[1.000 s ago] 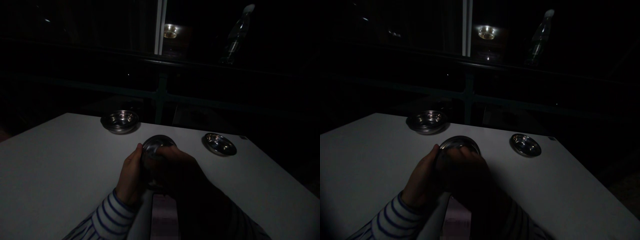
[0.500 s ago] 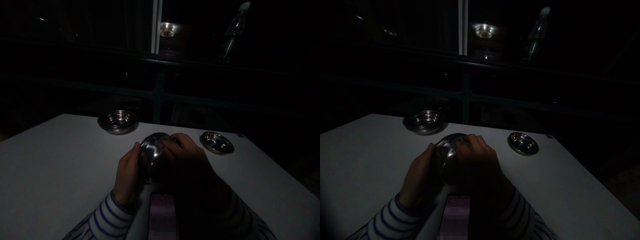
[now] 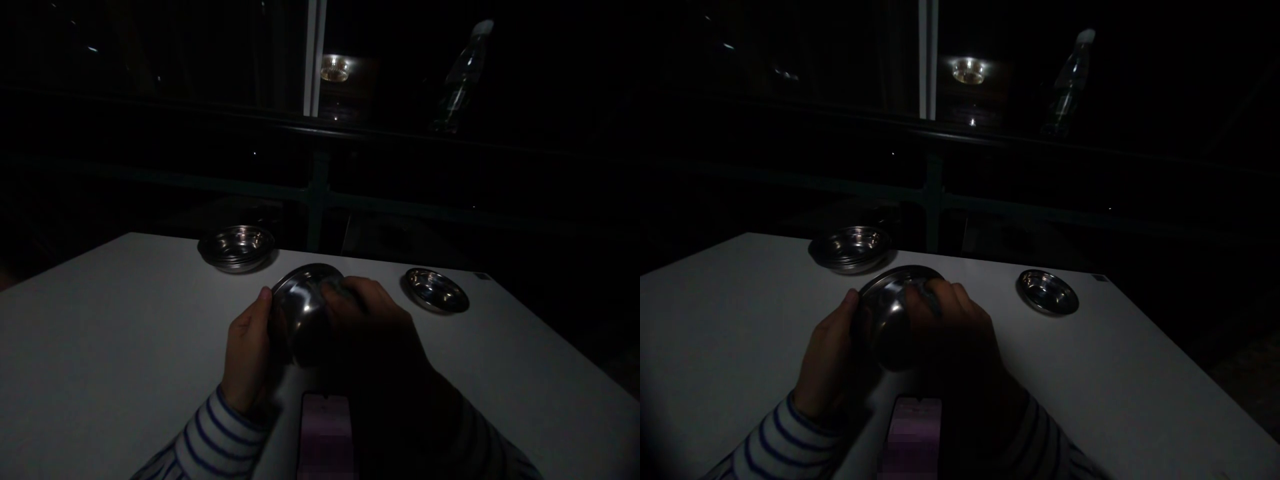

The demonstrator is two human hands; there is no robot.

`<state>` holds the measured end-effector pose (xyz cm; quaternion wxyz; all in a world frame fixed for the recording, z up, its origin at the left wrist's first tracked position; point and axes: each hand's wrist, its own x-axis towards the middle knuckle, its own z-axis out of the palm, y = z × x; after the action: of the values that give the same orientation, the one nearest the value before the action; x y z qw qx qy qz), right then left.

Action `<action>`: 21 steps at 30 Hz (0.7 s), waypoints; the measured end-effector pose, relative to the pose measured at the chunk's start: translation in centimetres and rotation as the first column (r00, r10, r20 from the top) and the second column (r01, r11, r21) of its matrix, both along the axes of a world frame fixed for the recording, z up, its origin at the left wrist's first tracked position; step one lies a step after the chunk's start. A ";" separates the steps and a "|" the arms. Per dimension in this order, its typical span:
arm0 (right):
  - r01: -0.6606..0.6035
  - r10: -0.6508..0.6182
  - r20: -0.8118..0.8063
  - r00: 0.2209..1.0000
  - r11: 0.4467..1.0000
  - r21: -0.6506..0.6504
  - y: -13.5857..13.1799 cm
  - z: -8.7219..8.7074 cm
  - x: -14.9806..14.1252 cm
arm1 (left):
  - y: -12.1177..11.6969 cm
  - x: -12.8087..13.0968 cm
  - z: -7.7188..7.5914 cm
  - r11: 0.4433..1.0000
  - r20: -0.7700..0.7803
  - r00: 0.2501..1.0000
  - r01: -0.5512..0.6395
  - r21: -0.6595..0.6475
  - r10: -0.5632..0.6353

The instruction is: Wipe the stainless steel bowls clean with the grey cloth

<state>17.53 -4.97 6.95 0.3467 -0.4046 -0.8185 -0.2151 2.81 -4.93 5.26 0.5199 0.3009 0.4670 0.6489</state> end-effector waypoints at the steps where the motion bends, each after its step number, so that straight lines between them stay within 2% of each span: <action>1: -0.049 0.049 0.051 0.997 0.999 -0.004 -0.2 -0.1 -0.3 | 0.0 0.0 0.1 1.000 -0.004 1.000 -0.001 0.005 0.001; 4: -0.128 0.130 0.146 0.981 0.991 -0.024 -0.3 -0.5 -0.7 | 0.0 0.0 0.0 1.000 0.005 1.000 -0.003 0.005 0.003; 8: 0.019 -0.019 -0.006 1.000 0.999 -0.037 0.2 -0.3 -0.3 | 0.0 0.1 -0.1 0.999 0.014 1.000 0.017 -0.030 -0.017; 10: 0.038 -0.038 0.001 0.999 0.998 -0.047 0.1 -0.5 -0.4 | 0.0 0.2 0.0 0.999 0.025 0.999 0.036 -0.020 -0.035; 13: -0.110 0.115 0.147 0.982 0.993 -0.040 -0.3 -0.9 -1.0 | -0.1 0.3 0.1 0.999 0.059 0.998 0.036 -0.009 -0.035; 15: -0.154 0.157 0.176 0.972 0.988 -0.028 -0.4 -0.9 -1.4 | -0.1 0.4 0.1 0.999 0.086 0.996 0.033 -0.023 -0.031; 19: -0.043 0.044 0.033 0.999 0.999 -0.025 -0.1 -0.3 -1.2 | -0.1 0.7 -0.5 0.994 0.183 0.979 0.099 -0.045 -0.089; 21: -0.034 0.036 0.071 0.997 0.999 -0.022 -0.2 -0.6 -1.2 | 0.1 0.6 -0.7 0.993 0.228 0.970 0.101 -0.069 -0.082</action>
<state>16.38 -5.13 6.37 0.3166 -0.3857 -0.8395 -0.2149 3.44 -4.87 4.54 0.6105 0.2256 0.4163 0.6349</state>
